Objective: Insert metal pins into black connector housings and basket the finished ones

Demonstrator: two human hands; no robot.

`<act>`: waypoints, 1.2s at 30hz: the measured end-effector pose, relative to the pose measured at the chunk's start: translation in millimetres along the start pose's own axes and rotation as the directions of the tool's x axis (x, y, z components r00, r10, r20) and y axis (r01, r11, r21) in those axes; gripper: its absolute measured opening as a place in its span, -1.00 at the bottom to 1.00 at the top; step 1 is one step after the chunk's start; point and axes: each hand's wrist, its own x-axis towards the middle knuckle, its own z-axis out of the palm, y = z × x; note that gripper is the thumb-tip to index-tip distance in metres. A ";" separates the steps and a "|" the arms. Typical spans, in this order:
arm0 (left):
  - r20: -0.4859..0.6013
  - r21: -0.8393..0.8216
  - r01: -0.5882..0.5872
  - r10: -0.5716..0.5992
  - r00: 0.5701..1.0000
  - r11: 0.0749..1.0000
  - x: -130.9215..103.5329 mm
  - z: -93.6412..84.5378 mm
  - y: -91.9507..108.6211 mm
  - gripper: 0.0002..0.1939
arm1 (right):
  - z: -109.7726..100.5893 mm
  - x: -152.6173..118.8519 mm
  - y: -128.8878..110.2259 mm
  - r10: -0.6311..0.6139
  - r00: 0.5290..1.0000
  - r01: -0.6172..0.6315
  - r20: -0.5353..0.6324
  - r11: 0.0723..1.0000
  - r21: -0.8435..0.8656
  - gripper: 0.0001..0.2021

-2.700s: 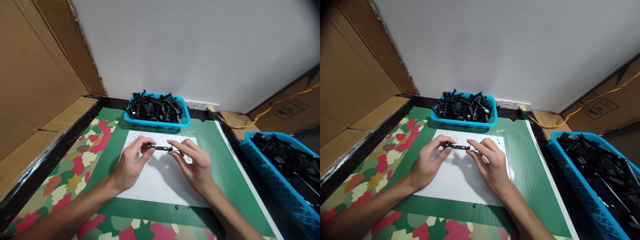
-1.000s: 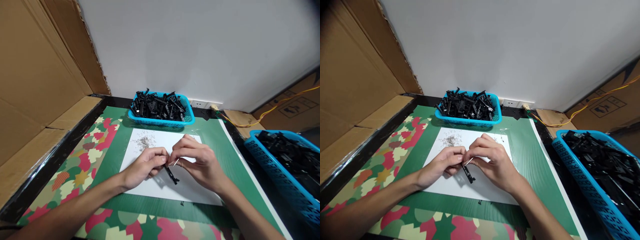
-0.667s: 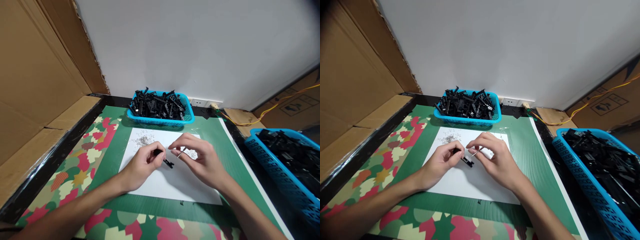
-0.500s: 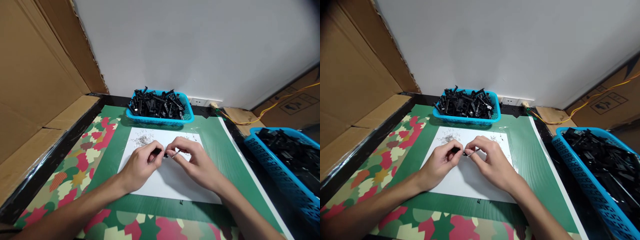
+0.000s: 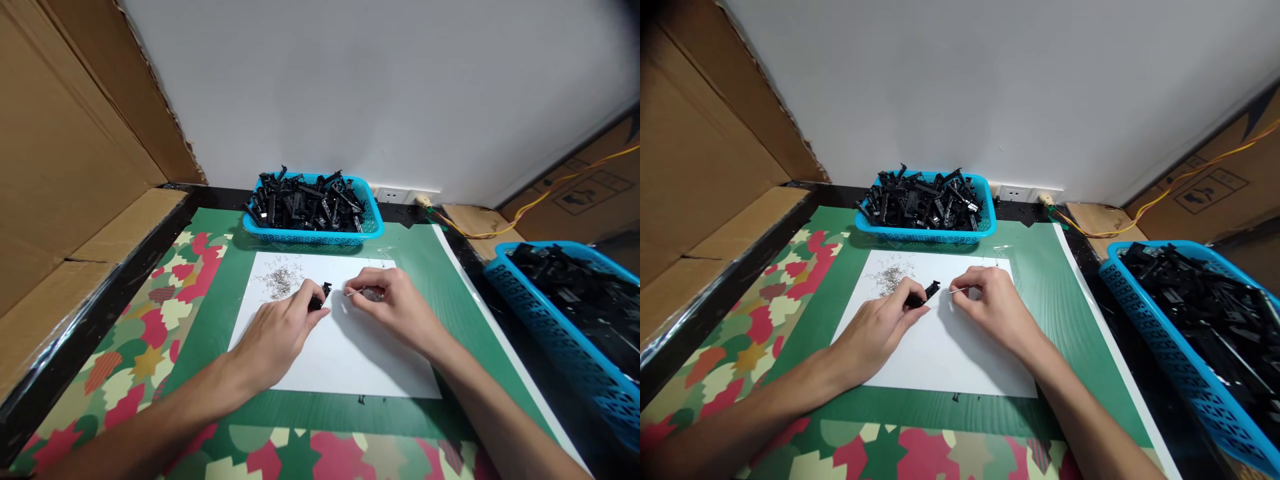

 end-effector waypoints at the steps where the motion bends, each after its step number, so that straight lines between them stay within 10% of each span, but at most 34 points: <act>1: 0.009 0.027 -0.009 0.009 1.000 1.000 -0.3 1.4 -1.0 -0.91 | 2.3 0.5 2.0 -0.011 1.000 0.011 -0.002 1.000 -0.011 -0.79; 36: 0.055 0.134 -0.120 0.114 0.992 0.984 -1.1 3.1 -5.7 -0.87 | 21.8 -2.7 4.3 -0.150 0.989 0.148 0.014 0.949 -0.277 -0.76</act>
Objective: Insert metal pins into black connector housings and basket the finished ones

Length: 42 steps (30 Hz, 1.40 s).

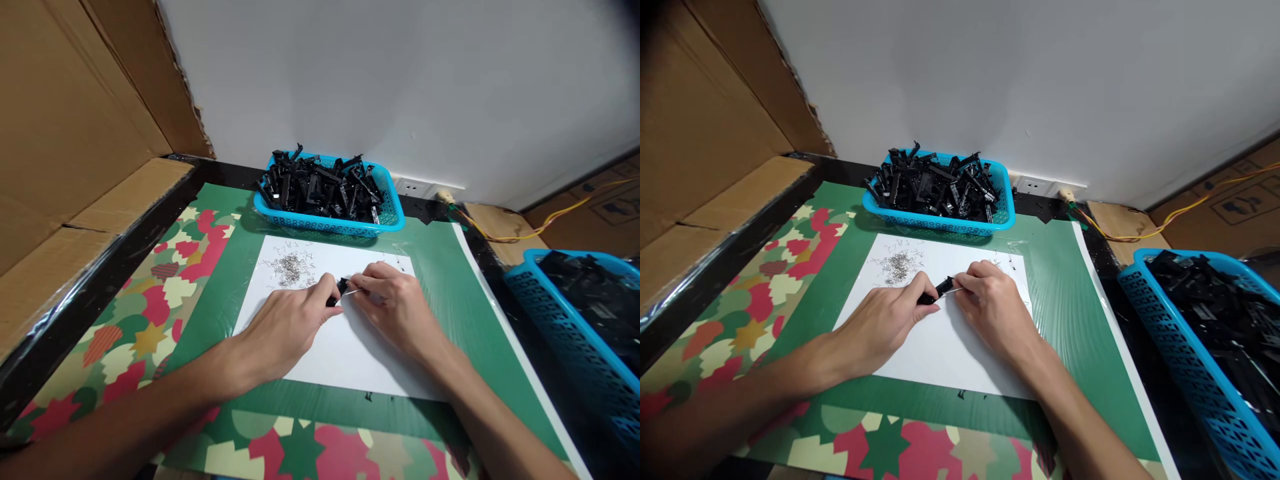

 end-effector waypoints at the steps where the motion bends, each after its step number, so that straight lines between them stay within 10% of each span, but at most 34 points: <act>1: -0.002 0.003 -0.005 0.005 1.000 1.000 -0.1 0.2 -0.2 -0.87 | 1.2 -0.3 -0.8 0.000 1.000 0.000 -0.005 1.000 -0.004 -0.75; 14: -0.011 0.098 0.002 -0.001 1.000 0.995 0.5 3.5 0.8 -0.89 | -27.1 3.7 10.9 0.065 0.996 -0.069 0.060 0.994 0.081 -0.73; 20: -0.026 0.098 0.026 -0.023 0.999 0.995 0.1 5.7 -0.2 -0.83 | -28.1 0.9 26.2 0.068 0.982 -0.087 -0.179 0.991 -0.100 -0.71; 28: -0.107 0.041 -0.013 0.017 0.994 0.999 0.4 5.0 1.2 -0.60 | -5.8 4.0 4.5 0.369 0.897 -0.150 -0.246 0.775 0.614 -0.80; 42: -0.089 0.075 -0.062 0.068 0.994 0.995 1.4 7.1 -1.6 -0.64 | 15.0 5.6 -6.8 0.295 0.925 -0.122 -0.242 0.830 0.544 -0.85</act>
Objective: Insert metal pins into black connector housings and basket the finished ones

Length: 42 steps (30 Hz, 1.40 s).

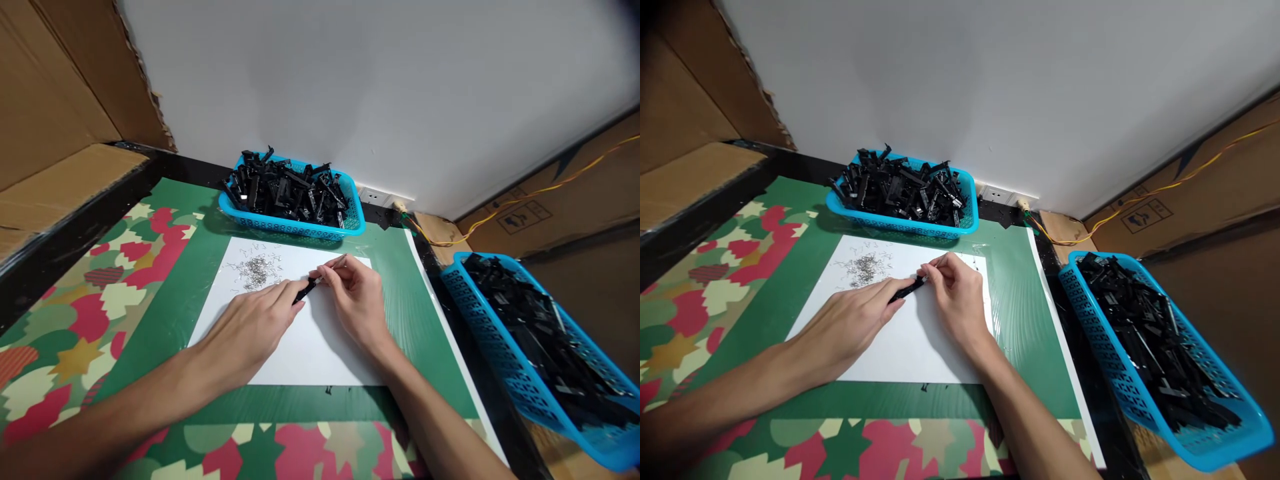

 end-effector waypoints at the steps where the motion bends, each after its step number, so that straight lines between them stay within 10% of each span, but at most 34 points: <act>1: -0.001 0.001 0.001 -0.001 1.000 1.000 0.2 -0.6 0.6 -0.64 | 0.2 -0.5 -0.5 -0.004 1.000 0.004 0.003 1.000 -0.011 -0.85; 24: 0.083 -0.277 0.211 -0.196 0.977 0.937 1.5 -10.7 -0.6 -0.60 | 8.3 -2.0 6.7 -0.034 0.996 0.044 -0.085 0.992 0.114 -0.83; 27: 0.043 -0.493 0.252 -0.266 0.963 0.833 4.6 -9.8 -4.3 -0.61 | -0.1 -2.1 -1.7 -0.133 0.983 0.142 -0.128 0.988 0.068 -0.83; 34: 0.208 -0.939 0.266 -0.256 0.944 0.217 14.7 -14.8 -10.4 -0.56 | -19.8 -8.7 -16.3 -0.329 0.931 0.360 0.159 0.900 -0.247 -0.83; 42: 0.230 -0.912 0.268 -0.152 0.961 0.310 7.6 -17.9 3.3 -0.49 | -42.5 -26.2 -34.2 -0.496 0.841 0.539 0.216 0.728 -0.425 -0.86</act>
